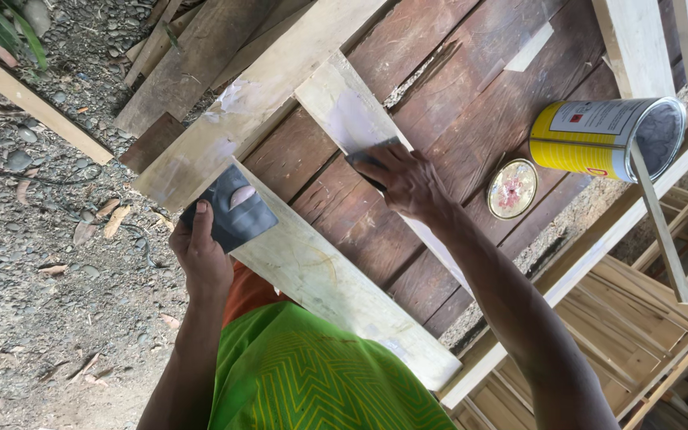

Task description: The person scoops wood filler from a can using a putty knife and applies it to gaps and joints on a wooden frame. They smooth the filler along the wood surfaces and scrape excess material back onto the knife.

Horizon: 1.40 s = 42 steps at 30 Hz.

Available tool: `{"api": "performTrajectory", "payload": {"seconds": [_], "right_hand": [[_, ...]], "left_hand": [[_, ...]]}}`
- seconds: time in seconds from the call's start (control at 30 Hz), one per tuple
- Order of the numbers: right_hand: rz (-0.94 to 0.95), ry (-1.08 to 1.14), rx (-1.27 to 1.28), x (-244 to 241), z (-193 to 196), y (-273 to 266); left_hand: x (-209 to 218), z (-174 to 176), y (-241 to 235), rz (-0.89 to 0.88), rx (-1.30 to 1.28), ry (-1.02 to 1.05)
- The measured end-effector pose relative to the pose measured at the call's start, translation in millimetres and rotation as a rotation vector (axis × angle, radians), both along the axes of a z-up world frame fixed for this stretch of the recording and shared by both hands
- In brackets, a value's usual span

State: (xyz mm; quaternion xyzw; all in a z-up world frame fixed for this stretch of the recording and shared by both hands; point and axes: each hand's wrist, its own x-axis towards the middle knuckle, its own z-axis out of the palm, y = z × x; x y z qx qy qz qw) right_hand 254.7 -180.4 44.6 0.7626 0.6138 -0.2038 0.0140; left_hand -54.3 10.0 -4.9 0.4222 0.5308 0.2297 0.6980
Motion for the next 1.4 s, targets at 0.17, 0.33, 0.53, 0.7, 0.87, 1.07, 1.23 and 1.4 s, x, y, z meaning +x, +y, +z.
{"api": "performTrajectory", "payload": {"seconds": [0.17,0.33,0.53,0.7,0.87,1.07,1.23,1.4], "right_hand": [[0.01,-0.06,0.128,-12,-2,-46],[0.087,-0.053,-0.02,-8,17,-81],[-0.114,0.224,-0.024,13,30,-45],[-0.151,0.151,0.163,49,1,36],[-0.108,0.008,-0.016,71,-26,80],[-0.011,0.036,-0.193,65,-12,28],[0.032,0.005,-0.241,35,10,-54],[-0.077,0.088,-0.279,5,31,-118]], "left_hand": [[8,8,-1,0.085,-0.086,-0.106],[5,11,2,0.08,-0.115,-0.073],[-5,-13,-13,0.096,-0.143,-0.095],[-43,-33,-32,-0.542,0.876,0.418],[-55,-47,-28,-0.502,0.74,0.39],[-62,-39,-24,-0.514,0.757,0.347],[-27,-16,-19,-0.003,-0.138,-0.022],[0,9,-21,-0.026,-0.252,-0.035]]}}
